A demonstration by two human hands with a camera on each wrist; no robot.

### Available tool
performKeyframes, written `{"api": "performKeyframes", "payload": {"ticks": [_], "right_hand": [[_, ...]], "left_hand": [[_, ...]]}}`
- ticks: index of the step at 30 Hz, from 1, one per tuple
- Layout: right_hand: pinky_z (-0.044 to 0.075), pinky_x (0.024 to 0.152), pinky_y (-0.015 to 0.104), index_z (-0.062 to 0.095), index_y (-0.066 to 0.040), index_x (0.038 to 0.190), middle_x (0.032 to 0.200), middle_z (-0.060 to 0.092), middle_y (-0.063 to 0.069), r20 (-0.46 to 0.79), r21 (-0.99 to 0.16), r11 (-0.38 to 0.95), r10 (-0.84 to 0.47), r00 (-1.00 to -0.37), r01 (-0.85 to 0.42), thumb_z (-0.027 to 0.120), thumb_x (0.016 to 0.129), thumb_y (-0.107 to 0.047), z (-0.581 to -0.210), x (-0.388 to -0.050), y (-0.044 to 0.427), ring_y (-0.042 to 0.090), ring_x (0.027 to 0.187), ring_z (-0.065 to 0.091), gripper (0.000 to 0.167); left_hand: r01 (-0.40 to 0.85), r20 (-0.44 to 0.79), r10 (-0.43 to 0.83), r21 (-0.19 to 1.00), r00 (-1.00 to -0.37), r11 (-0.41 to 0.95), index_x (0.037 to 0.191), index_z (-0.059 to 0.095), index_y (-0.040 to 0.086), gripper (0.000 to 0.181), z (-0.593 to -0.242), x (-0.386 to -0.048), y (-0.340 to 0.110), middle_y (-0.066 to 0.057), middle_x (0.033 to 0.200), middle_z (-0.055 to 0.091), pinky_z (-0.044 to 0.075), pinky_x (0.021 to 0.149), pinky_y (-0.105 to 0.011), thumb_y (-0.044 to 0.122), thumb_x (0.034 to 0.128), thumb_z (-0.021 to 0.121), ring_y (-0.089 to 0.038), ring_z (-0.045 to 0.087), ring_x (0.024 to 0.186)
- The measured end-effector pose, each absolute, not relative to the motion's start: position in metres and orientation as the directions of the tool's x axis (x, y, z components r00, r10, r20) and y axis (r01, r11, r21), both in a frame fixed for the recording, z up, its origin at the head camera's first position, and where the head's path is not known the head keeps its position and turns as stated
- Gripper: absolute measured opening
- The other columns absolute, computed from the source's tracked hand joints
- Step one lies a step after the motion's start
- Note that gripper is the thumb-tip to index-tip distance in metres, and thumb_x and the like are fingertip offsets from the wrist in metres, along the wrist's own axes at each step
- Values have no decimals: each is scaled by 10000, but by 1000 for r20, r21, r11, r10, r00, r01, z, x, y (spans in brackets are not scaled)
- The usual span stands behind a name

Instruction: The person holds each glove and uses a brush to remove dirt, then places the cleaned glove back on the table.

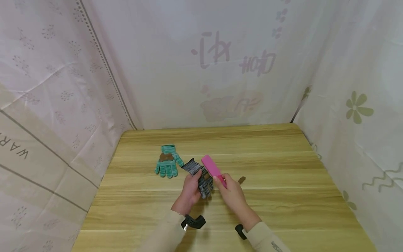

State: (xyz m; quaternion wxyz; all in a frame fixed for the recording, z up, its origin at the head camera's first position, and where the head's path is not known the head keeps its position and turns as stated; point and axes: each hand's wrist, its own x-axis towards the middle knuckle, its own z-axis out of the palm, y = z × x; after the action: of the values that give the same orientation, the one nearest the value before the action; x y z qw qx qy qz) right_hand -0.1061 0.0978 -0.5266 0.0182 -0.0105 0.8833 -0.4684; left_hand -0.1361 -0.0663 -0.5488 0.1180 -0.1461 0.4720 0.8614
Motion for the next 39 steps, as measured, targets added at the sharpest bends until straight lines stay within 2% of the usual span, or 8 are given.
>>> {"api": "performKeyframes", "payload": {"ticks": [8, 14, 24, 28, 33, 39], "right_hand": [[345, 503, 263, 618, -119, 1075, 662, 488, -15, -53, -826, 564, -59, -997, 10, 568, 1005, -513, -530, -104, 91, 126, 560, 426, 404], [331, 496, 263, 607, -140, 1045, 650, 470, -23, -74, -798, 603, -49, -996, 30, 580, 1007, -491, -537, -105, 96, 124, 546, 408, 354], [339, 509, 275, 608, -157, 1045, 663, 480, -14, -94, -799, 600, -45, -995, 48, 561, 1006, -522, -537, -109, 103, 139, 565, 404, 370], [321, 508, 272, 608, -154, 1041, 661, 465, -14, -87, -797, 601, -28, -996, 53, 568, 1008, -505, -538, -109, 107, 140, 562, 386, 355], [309, 494, 274, 609, -142, 1039, 645, 462, -20, -88, -804, 592, -19, -996, 59, 557, 1015, -504, -537, -108, 109, 135, 542, 371, 367], [311, 482, 267, 596, -140, 1029, 651, 469, -13, -103, -804, 589, -14, -995, 75, 531, 1013, -540, -537, -108, 110, 134, 540, 372, 405]], "left_hand": [[-371, -369, 112, 772, -923, -516, 1395, 443, 35, 384, -552, -132, -58, 34, 1095, 672, 542, 907, -261, 273, 1094, 457, -70, 657, 1011], [-338, -368, 70, 742, -927, -578, 1429, 382, 15, 389, -553, -135, -58, 11, 1134, 635, 543, 898, -254, 222, 1103, 426, -69, 648, 1022], [-332, -406, 29, 701, -913, -631, 1391, 336, 19, 347, -548, -141, -60, -18, 1149, 611, 552, 953, -294, 204, 1106, 406, -86, 659, 1029], [-329, -414, 15, 700, -910, -634, 1381, 345, 17, 349, -548, -142, -60, -21, 1131, 613, 558, 930, -284, 214, 1103, 421, -92, 662, 1011], [-337, -409, 33, 701, -912, -629, 1358, 327, 13, 349, -548, -142, -61, -4, 1093, 614, 555, 911, -246, 222, 1100, 434, -70, 663, 985], [-332, -400, 46, 684, -915, -650, 1359, 318, 33, 333, -546, -141, -63, -5, 1119, 605, 547, 939, -260, 216, 1102, 423, -81, 659, 1008]]}}
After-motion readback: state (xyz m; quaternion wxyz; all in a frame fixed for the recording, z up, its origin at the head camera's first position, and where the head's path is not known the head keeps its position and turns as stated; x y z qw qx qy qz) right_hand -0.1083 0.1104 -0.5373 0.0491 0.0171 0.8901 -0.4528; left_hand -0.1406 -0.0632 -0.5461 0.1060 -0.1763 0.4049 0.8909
